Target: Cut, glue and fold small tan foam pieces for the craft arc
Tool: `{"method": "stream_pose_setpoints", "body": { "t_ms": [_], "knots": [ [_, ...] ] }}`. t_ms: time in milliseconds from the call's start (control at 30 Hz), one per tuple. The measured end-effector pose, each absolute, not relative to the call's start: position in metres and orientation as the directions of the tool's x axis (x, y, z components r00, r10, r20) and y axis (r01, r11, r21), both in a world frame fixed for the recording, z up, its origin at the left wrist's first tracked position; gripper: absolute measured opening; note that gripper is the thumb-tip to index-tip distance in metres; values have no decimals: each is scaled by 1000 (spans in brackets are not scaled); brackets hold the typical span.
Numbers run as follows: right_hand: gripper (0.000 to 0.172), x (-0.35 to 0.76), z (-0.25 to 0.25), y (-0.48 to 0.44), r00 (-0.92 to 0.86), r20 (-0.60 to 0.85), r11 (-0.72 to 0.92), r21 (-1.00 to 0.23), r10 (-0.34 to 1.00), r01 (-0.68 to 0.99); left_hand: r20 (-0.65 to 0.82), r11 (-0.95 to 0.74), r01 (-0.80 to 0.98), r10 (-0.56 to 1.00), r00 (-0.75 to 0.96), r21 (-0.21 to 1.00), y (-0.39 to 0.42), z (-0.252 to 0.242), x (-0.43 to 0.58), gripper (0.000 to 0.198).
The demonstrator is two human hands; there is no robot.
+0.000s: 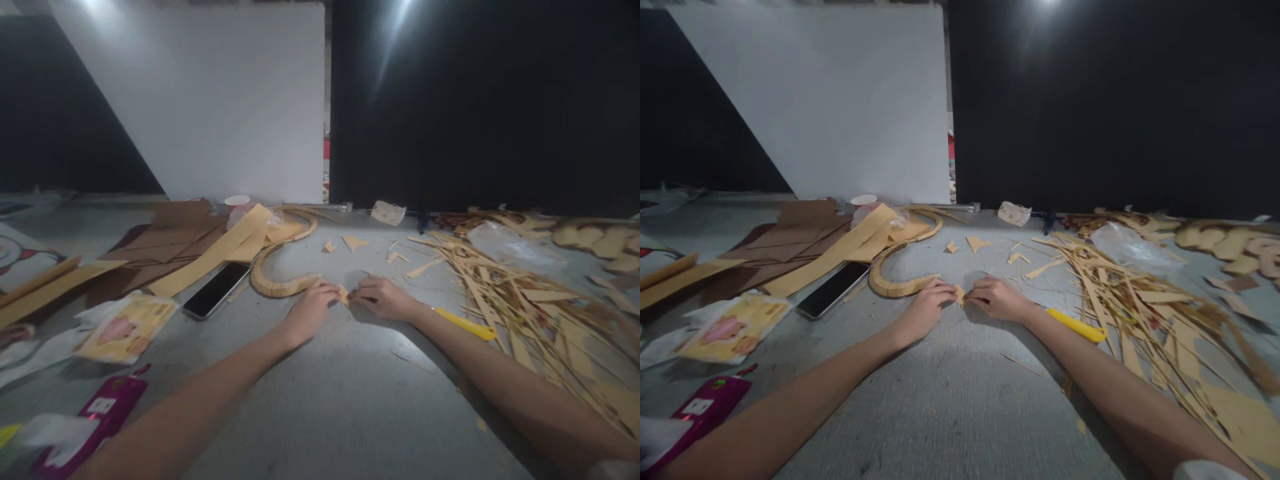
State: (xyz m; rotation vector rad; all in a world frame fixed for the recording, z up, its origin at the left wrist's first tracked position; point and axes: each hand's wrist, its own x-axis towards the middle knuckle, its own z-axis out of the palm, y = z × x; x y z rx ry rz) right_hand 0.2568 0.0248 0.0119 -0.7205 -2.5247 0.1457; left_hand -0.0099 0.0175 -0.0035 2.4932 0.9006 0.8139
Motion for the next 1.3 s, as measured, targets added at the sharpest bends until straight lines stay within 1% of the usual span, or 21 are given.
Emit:
{"method": "stream_pose_setpoints", "body": {
  "t_ms": [100,167,233,300,433,533,700,800,933,1067,1167,1233,1300],
  "knots": [
    [34,255,11,24,-762,455,880,-118,460,460,396,-736,462,664,634,495,17,-3,-10,53],
    [34,254,11,23,-793,445,893,-39,417,448,389,-737,455,660,642,500,16,-2,-9,56],
    [36,252,12,22,-816,428,900,10,389,435,373,-731,453,663,649,510,14,0,-9,60],
    [37,252,13,22,-819,420,900,8,392,435,349,-712,466,679,645,525,13,1,-9,63],
    [35,253,13,23,-799,422,894,-64,428,444,298,-647,508,738,606,568,12,2,-8,70],
    [34,254,11,24,-784,438,888,-83,440,452,282,-612,522,766,578,594,14,0,-8,71],
    [35,254,11,24,-787,422,886,-101,450,453,262,-595,535,778,571,600,15,3,-7,74],
    [29,251,11,21,-751,443,868,-173,490,465,255,-584,541,785,564,605,14,5,-7,72],
    [21,241,11,15,-651,446,789,-353,614,503,250,-582,536,785,566,612,12,6,-7,68],
    [17,233,11,11,-531,401,664,-501,746,555,256,-580,535,788,560,614,11,6,-6,66],
    [15,229,9,10,-402,327,516,-611,855,601,259,-581,533,787,560,614,11,7,-5,65],
    [16,227,9,10,-328,279,429,-641,902,637,261,-585,532,785,562,612,11,8,-5,64],
    [18,225,9,11,-288,246,378,-641,926,668,259,-587,534,782,567,608,11,8,-5,63]
  ]
}}
